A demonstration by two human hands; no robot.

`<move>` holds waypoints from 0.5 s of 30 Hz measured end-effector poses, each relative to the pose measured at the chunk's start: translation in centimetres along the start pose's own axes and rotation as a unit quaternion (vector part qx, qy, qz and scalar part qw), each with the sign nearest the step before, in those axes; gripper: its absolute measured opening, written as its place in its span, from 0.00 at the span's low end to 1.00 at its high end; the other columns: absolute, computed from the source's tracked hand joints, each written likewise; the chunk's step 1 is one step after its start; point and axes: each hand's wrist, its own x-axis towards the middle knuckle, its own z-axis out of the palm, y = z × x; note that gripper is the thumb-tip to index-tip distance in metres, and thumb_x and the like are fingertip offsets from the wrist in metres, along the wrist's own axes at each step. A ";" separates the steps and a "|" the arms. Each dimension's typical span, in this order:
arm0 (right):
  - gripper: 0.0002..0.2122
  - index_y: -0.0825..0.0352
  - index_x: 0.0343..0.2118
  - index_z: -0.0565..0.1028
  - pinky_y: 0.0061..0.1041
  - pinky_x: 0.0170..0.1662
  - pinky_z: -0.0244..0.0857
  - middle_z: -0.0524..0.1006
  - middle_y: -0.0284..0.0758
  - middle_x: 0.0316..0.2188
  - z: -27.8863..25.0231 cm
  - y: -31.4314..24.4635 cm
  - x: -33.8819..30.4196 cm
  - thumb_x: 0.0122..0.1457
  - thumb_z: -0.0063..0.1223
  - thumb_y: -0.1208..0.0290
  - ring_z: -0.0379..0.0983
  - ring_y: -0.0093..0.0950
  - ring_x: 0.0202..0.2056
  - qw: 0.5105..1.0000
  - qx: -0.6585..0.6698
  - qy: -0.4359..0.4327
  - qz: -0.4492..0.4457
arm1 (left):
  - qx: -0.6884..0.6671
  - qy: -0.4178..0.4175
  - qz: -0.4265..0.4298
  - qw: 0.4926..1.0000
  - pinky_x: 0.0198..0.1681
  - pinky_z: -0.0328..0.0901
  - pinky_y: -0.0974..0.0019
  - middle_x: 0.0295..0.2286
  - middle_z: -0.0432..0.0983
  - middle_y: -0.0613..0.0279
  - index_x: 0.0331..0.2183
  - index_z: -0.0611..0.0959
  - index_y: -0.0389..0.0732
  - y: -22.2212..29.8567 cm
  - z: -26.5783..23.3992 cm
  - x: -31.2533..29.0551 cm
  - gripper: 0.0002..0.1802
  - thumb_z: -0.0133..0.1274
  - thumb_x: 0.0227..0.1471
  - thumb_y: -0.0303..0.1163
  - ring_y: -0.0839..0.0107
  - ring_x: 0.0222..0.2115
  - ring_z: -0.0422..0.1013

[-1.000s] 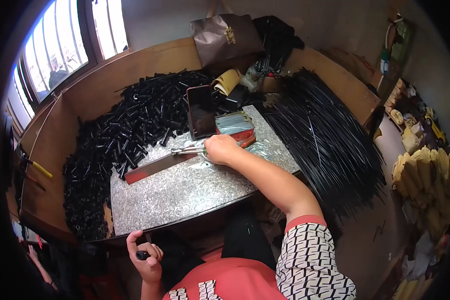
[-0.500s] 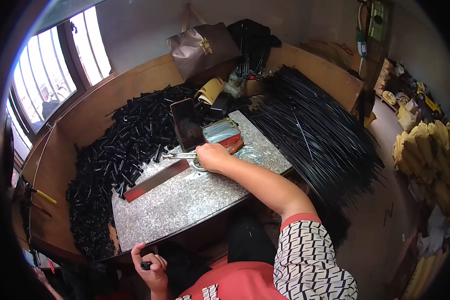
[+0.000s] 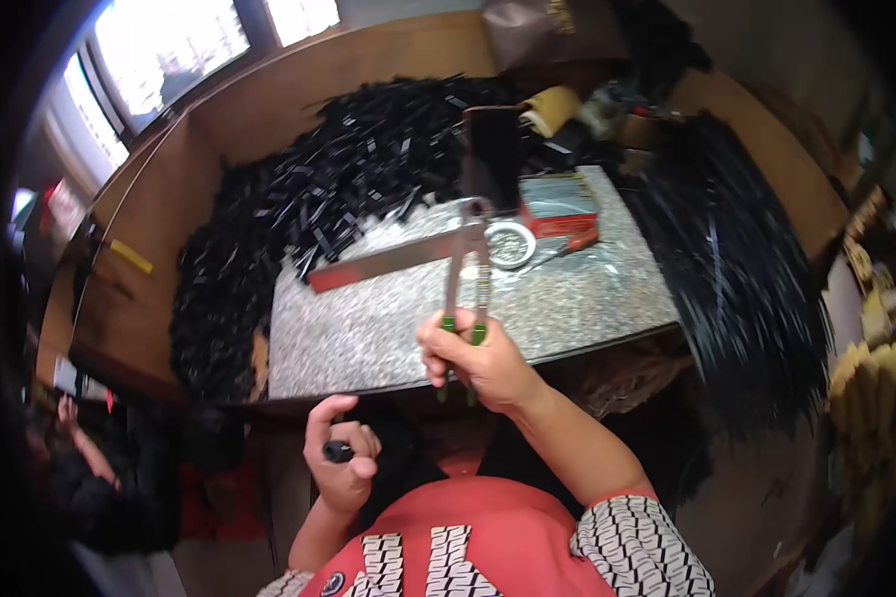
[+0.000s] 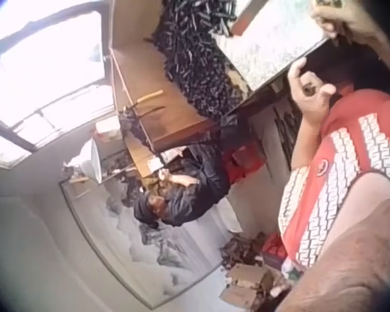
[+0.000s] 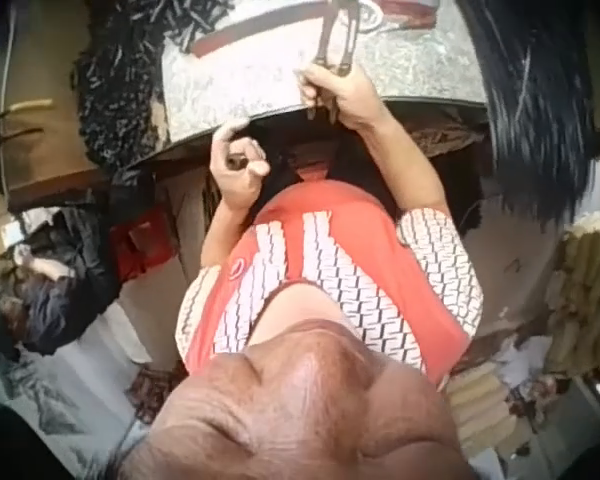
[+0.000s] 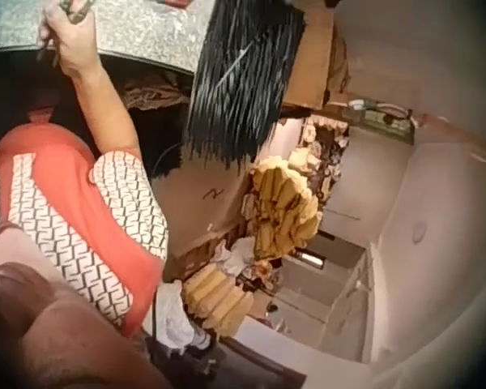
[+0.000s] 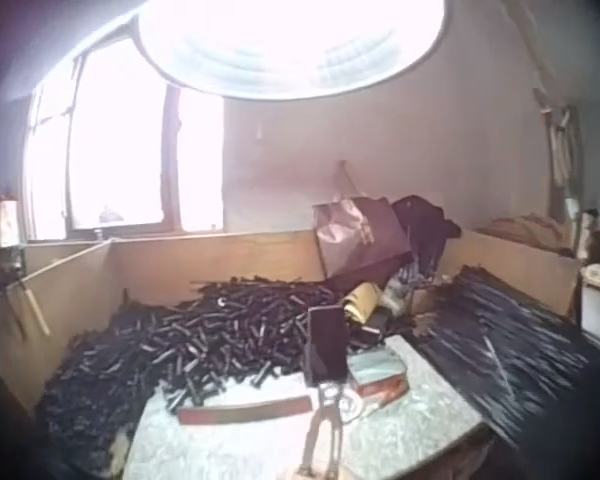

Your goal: Assembling small connectors and components onto bundles of black industrial cables at a workbench.

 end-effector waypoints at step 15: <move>0.03 0.72 0.33 0.73 0.19 0.32 0.65 0.71 0.36 0.32 4.6 4.0 -1.0 0.59 0.50 0.78 0.70 0.21 0.28 0.993 -0.098 -0.035 -0.053 | 0.147 -0.047 0.050 0.987 0.16 0.49 0.77 0.11 0.55 0.70 0.57 0.63 0.31 1.0 -0.1 -0.8 0.52 0.69 0.37 0.45 0.83 0.12 0.52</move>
